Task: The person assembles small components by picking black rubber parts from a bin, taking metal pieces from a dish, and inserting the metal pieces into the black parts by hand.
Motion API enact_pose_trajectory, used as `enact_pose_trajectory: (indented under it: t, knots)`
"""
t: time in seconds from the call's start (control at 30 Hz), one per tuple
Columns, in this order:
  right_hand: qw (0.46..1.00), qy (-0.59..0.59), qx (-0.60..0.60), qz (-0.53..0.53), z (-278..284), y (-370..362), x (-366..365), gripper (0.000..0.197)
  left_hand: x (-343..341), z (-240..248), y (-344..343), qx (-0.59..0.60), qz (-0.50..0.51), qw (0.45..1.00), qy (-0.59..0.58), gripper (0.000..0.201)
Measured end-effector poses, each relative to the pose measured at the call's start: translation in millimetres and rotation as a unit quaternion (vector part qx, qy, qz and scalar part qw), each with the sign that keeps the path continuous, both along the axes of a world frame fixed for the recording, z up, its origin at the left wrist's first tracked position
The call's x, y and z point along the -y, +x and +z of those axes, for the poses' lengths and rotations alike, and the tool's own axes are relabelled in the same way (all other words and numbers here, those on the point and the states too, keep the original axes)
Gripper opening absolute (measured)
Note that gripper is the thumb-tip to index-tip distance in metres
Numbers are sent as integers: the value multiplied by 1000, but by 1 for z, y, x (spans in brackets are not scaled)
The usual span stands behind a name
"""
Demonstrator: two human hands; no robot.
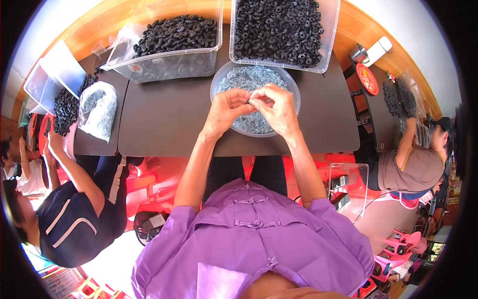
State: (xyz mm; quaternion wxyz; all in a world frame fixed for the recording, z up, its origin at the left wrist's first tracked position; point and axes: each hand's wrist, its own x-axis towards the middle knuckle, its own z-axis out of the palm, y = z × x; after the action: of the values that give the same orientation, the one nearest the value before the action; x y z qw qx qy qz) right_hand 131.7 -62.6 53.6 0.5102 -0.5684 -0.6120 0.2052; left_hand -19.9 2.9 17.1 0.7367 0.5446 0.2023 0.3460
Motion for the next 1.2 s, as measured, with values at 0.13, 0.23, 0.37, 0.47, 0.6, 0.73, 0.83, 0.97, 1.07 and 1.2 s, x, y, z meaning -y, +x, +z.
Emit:
enact_pose_trajectory:
  t: [0.13,0.23,0.37,0.47,0.6,0.73,0.83,0.97,1.07,1.2]
  knots:
    - [997,58,52,-19,6,5,-10,5,-1,-7,3,-1,44,999,23,18]
    - [981,133,112,-84,4,34,-45,6,-2,-14,6,-13,68,997,46,16]
    - [962,89,201,-160,2,69,-95,13,0,-14,9,-10,77,996,40,15]
    - [926,105,307,-192,0,84,-129,22,0,-13,10,-1,71,996,46,15]
    - [909,98,371,-163,10,81,-152,25,-1,-12,7,-13,70,997,36,15]
    - [891,118,415,-140,10,89,-162,22,-2,-14,6,-5,66,997,42,15]
    - [905,114,391,-125,9,95,-164,21,-1,-14,6,-1,67,997,36,14]
    - [950,108,258,-142,7,103,-163,9,1,-14,5,-11,47,998,48,16]
    - [967,129,169,-139,9,107,-154,8,1,-15,6,10,51,998,39,16]
    - [993,23,-115,-25,22,81,-108,11,0,-11,4,18,50,998,14,16]
